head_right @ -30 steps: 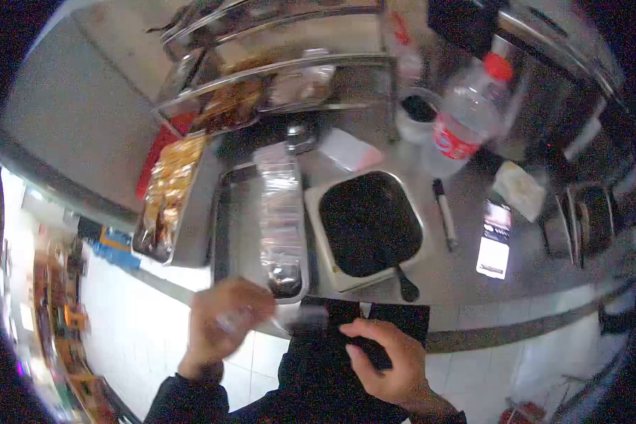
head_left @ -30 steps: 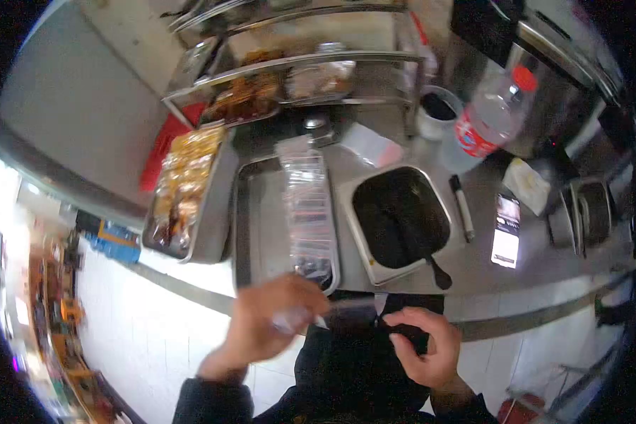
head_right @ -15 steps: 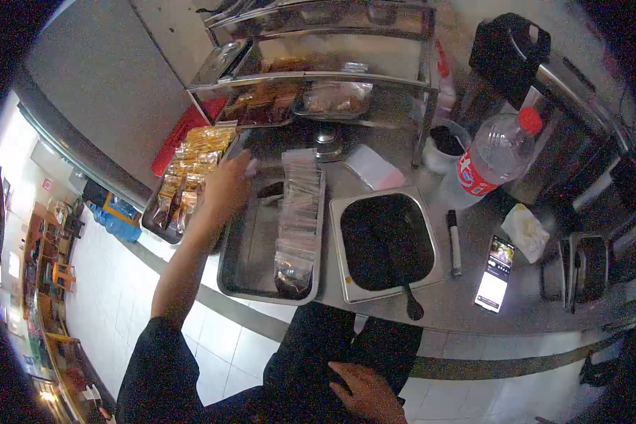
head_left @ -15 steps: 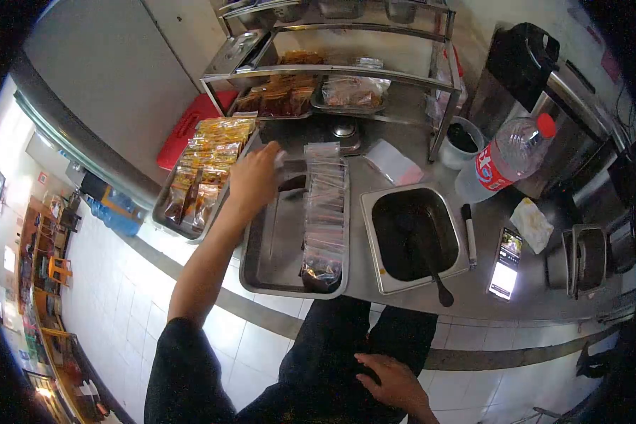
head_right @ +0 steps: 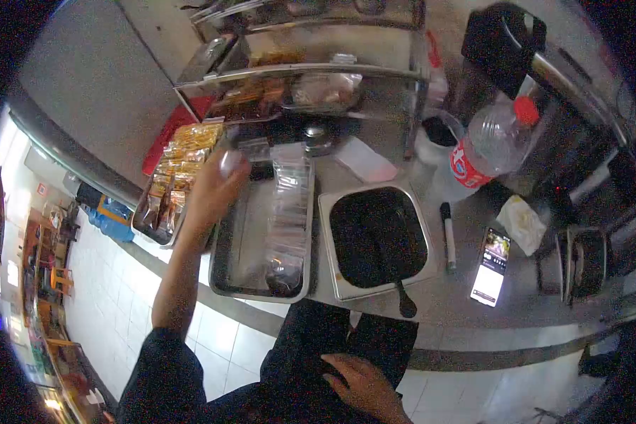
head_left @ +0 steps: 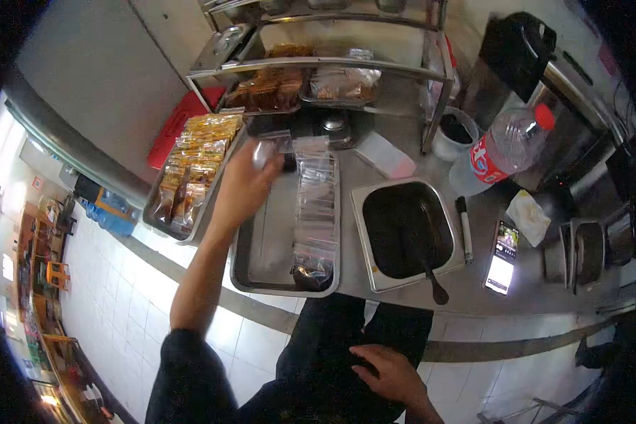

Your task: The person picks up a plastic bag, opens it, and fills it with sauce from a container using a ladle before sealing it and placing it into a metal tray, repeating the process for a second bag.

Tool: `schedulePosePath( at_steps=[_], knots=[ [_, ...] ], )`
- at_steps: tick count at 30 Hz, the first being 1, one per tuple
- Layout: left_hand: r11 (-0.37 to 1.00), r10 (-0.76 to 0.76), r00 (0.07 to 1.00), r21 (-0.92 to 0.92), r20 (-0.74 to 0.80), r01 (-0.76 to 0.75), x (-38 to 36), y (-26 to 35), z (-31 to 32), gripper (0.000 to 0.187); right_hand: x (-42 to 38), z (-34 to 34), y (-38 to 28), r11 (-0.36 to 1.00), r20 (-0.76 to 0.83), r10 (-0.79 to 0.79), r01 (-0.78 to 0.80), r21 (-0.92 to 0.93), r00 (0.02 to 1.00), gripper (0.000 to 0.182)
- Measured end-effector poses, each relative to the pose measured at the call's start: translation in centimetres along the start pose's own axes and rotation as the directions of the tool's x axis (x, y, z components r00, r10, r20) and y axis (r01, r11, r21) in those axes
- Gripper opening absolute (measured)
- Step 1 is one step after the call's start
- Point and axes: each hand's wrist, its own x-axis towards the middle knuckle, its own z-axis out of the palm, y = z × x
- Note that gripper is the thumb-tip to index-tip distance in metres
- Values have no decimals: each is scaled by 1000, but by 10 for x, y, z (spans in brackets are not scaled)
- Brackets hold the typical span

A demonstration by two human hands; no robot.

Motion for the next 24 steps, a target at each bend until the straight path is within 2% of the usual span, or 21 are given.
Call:
schedulePosePath(
  at_steps=[1, 2, 3, 5, 6, 7, 10, 12, 15, 18, 21, 24],
  knots=[
    [912, -186, 964, -331, 189, 240, -22, 16, -7, 26, 5, -6, -7, 998, 7, -21, 21, 56, 1000, 38],
    [664, -289, 858, -556, 425, 500, -49, 32, -14, 28, 9, -8, -13, 987, -65, -58, 67, 146, 996, 37],
    [496, -180, 850, -701, 495, 513, -76, 54, -15, 30, 12, -10, -19, 966, -141, -78, 110, 234, 987, 35],
    [338, -95, 772, -709, 629, 619, -123, 93, -9, 32, 19, -10, -26, 917, -341, -97, 217, 335, 935, 34],
    [302, -135, 746, -690, 652, 658, -143, 110, -3, 33, 23, -8, -27, 898, -455, -98, 276, 342, 885, 34],
    [331, -103, 780, -719, 617, 612, -157, 115, 8, 29, 27, -8, -29, 881, -564, -97, 334, 335, 820, 35],
    [269, -250, 753, -704, 608, 658, -186, 125, 35, 34, 43, -19, -44, 910, -698, -141, 369, 188, 702, 34],
    [198, -304, 707, -684, 639, 703, -192, 127, 45, 32, 44, -14, -36, 917, -690, -156, 363, 164, 706, 29],
    [175, -239, 718, -698, 654, 694, -195, 124, 58, 30, 39, -17, -29, 945, -662, -152, 303, 119, 734, 20],
    [341, -153, 749, -677, 644, 652, -194, 119, 67, 27, 33, -19, -23, 960, -665, -117, 255, 115, 738, 12],
    [513, -201, 677, -512, 708, 689, -178, 131, 59, 18, 26, -23, -16, 971, -687, -65, 206, 125, 724, 7],
    [394, -304, 678, -560, 669, 729, -187, 129, 64, 16, 19, -25, -8, 970, -694, -4, 172, 174, 720, 6]
  ],
)
